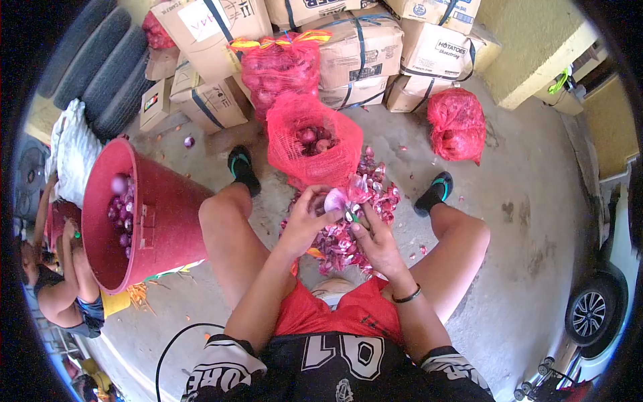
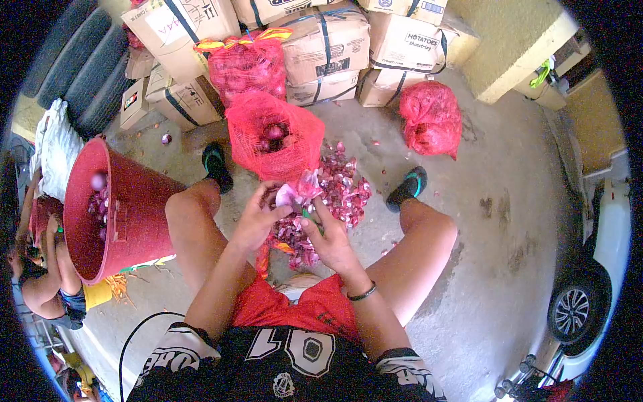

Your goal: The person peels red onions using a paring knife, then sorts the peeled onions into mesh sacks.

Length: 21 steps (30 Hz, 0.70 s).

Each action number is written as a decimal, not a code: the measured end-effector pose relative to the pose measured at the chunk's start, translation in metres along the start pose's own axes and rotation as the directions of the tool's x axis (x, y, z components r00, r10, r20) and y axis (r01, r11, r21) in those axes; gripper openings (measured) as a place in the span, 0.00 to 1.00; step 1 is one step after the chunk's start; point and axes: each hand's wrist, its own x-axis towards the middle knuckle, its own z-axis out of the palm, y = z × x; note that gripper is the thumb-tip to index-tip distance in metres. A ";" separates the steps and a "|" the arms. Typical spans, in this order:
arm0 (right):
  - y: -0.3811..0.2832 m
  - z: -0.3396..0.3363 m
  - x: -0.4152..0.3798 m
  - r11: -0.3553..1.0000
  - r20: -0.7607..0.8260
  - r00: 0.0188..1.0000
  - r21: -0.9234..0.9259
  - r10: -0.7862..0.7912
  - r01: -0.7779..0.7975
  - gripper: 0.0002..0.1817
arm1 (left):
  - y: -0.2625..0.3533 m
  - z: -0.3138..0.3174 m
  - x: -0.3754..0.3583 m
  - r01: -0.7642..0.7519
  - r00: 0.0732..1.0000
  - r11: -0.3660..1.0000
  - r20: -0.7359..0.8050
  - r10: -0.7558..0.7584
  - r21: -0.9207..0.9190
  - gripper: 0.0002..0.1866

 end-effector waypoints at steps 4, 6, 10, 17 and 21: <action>-0.007 0.003 0.004 0.977 -0.067 0.985 -0.153 -0.157 0.146 0.22 | 0.002 0.003 -0.002 -0.058 0.998 0.994 0.015 0.057 0.090 0.24; -0.008 0.002 0.004 0.970 -0.116 0.975 -0.179 -0.188 0.166 0.19 | 0.001 0.003 -0.002 -0.064 0.998 0.995 -0.001 0.065 0.077 0.23; -0.013 0.005 0.005 0.976 -0.202 0.966 -0.176 -0.161 0.126 0.18 | -0.004 0.000 0.000 -0.090 0.996 0.995 0.012 0.090 0.042 0.21; 0.017 -0.003 0.015 0.965 -0.374 0.924 0.261 0.077 0.025 0.23 | -0.002 0.002 -0.002 0.029 0.999 0.969 0.026 -0.023 -0.243 0.17; -0.011 -0.027 0.010 0.989 -0.369 0.926 0.149 0.079 -0.025 0.24 | -0.005 -0.005 0.003 -0.021 0.995 0.949 -0.103 -0.012 -0.316 0.16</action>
